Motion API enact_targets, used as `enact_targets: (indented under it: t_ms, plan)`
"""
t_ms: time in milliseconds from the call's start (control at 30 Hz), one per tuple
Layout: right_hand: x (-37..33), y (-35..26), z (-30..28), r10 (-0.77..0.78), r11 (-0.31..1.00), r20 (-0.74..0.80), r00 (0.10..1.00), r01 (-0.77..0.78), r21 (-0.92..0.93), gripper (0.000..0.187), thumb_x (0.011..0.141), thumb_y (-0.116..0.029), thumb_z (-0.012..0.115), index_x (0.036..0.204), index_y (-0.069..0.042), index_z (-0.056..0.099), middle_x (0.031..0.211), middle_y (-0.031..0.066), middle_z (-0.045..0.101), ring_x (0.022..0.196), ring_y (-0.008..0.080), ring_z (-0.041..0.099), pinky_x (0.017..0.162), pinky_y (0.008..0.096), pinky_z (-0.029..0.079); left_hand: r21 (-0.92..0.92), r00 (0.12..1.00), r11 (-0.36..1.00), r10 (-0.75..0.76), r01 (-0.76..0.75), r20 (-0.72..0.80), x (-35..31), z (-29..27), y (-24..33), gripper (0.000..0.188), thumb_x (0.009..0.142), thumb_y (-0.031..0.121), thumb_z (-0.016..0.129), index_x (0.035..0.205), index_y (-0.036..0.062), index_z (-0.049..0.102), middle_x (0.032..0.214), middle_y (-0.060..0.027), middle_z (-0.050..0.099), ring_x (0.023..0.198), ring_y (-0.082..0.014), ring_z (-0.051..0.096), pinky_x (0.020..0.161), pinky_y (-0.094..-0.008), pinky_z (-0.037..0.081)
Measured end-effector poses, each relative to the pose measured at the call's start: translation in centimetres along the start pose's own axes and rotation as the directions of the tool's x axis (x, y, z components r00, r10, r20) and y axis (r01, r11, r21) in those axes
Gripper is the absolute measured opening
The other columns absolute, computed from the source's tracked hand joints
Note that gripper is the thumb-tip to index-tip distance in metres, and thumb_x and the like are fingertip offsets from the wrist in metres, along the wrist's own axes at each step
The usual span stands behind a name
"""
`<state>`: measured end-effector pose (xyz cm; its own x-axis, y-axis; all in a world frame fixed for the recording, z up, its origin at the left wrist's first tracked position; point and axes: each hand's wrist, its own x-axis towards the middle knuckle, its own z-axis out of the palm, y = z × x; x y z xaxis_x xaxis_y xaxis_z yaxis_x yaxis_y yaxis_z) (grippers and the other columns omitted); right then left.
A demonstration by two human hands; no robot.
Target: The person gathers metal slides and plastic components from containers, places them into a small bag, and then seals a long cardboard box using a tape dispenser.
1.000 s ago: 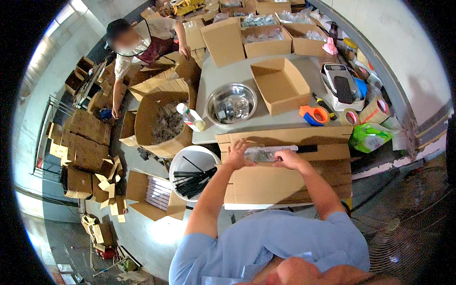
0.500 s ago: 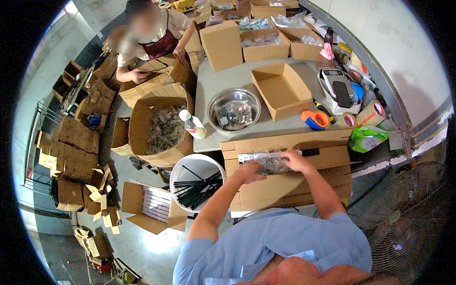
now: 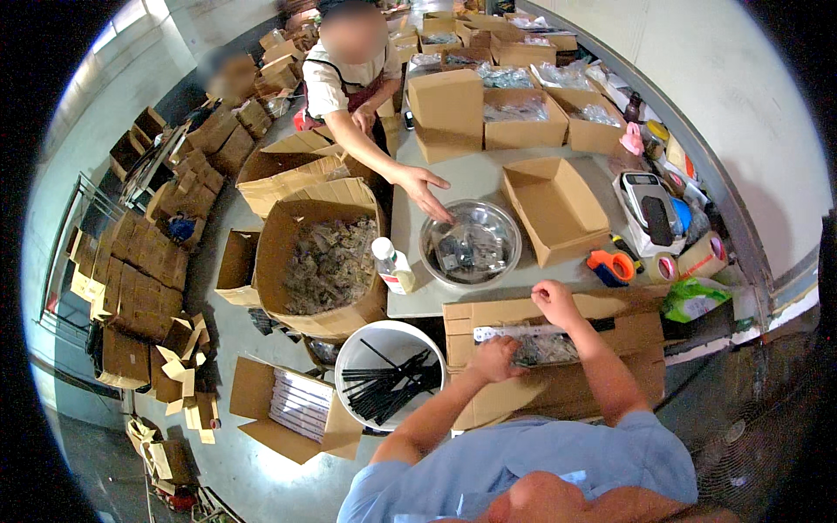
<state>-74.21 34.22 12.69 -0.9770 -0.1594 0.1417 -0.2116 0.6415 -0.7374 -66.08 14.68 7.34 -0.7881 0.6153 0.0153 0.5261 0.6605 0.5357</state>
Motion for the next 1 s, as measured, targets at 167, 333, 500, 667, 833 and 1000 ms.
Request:
enact_targets:
  t_ms: [167, 333, 500, 667, 833, 1000]
  plan:
    - [7.6, -2.1, 3.2, -0.041, 0.999, -0.051, 0.998, 0.041, -0.003, 0.018, 0.077, -0.009, 0.064, 0.093, -0.001, 0.058, 0.082, 0.0114, 0.059, 0.074, 0.0207, 0.059, 0.066, 0.0304, 0.047, 0.031, 0.993, 0.996, -0.085, 0.082, 0.087, -0.4, -2.7, 1.8, 0.060, 0.069, 0.043, 0.069, 0.116, 0.0106, 0.052, 0.114, -0.0121, 0.054, 0.108, -0.0309, 0.050, 0.087, -0.0440, 0.044]
    - [14.4, -5.0, 8.2, -0.176, 0.983, -0.069, 0.982, 0.172, -0.059, 0.021, 0.077, -0.007, 0.063, 0.097, -0.001, 0.058, 0.092, 0.0135, 0.059, 0.078, 0.0232, 0.059, 0.068, 0.0328, 0.048, 0.030, 0.990, 0.997, -0.079, 0.076, 0.117, -0.4, -2.5, 1.0, 0.064, 0.072, 0.045, 0.067, 0.120, 0.0073, 0.047, 0.117, -0.0135, 0.050, 0.111, -0.0318, 0.049, 0.089, -0.0450, 0.043]
    - [16.7, -5.4, 13.3, -0.077, 0.917, 0.215, 0.974, 0.154, -0.369, 0.056, 0.068, -0.025, 0.073, 0.118, -0.008, 0.054, 0.113, 0.0193, 0.055, 0.109, 0.0365, 0.050, 0.096, 0.0389, 0.039, 0.021, 0.986, 0.998, -0.056, 0.053, 0.160, -0.9, -3.3, 1.5, 0.061, 0.075, 0.043, 0.065, 0.120, 0.0068, 0.046, 0.118, -0.0151, 0.050, 0.111, -0.0324, 0.049, 0.090, -0.0456, 0.042]
    - [19.0, -5.5, 12.0, 0.245, 0.969, 0.142, 0.959, -0.243, -0.036, 0.042, 0.063, -0.013, 0.067, 0.102, -0.007, 0.054, 0.099, 0.0160, 0.059, 0.092, 0.0318, 0.058, 0.080, 0.0386, 0.046, -0.010, 0.989, 0.999, -0.037, 0.039, 0.141, -0.2, -2.1, 0.5, 0.062, 0.073, 0.044, 0.065, 0.118, 0.0055, 0.048, 0.116, -0.0153, 0.052, 0.111, -0.0314, 0.050, 0.090, -0.0441, 0.042]
    - [15.0, -6.3, 6.6, 0.219, 0.551, 0.145, 0.965, -0.244, 0.798, 0.062, 0.068, 0.002, 0.057, 0.126, -0.011, 0.039, 0.105, 0.0108, 0.052, 0.091, 0.0211, 0.052, 0.077, 0.0328, 0.043, -0.007, 0.983, 0.993, -0.119, 0.121, 0.138, -0.1, -3.8, 1.2, 0.065, 0.071, 0.048, 0.066, 0.118, 0.0062, 0.049, 0.114, -0.0145, 0.054, 0.109, -0.0301, 0.051, 0.090, -0.0417, 0.043]
    - [2.4, -4.2, -0.6, 0.084, -0.223, 0.496, 0.864, -0.469, 0.855, 0.049, 0.074, -0.005, 0.050, 0.122, -0.009, 0.046, 0.112, 0.0123, 0.056, 0.101, 0.0252, 0.054, 0.084, 0.0381, 0.046, 0.067, 0.997, 0.995, -0.072, 0.070, 0.022, -0.1, -1.6, 0.8, 0.066, 0.070, 0.049, 0.067, 0.117, 0.0059, 0.051, 0.111, -0.0140, 0.056, 0.103, -0.0301, 0.055, 0.086, -0.0402, 0.046]
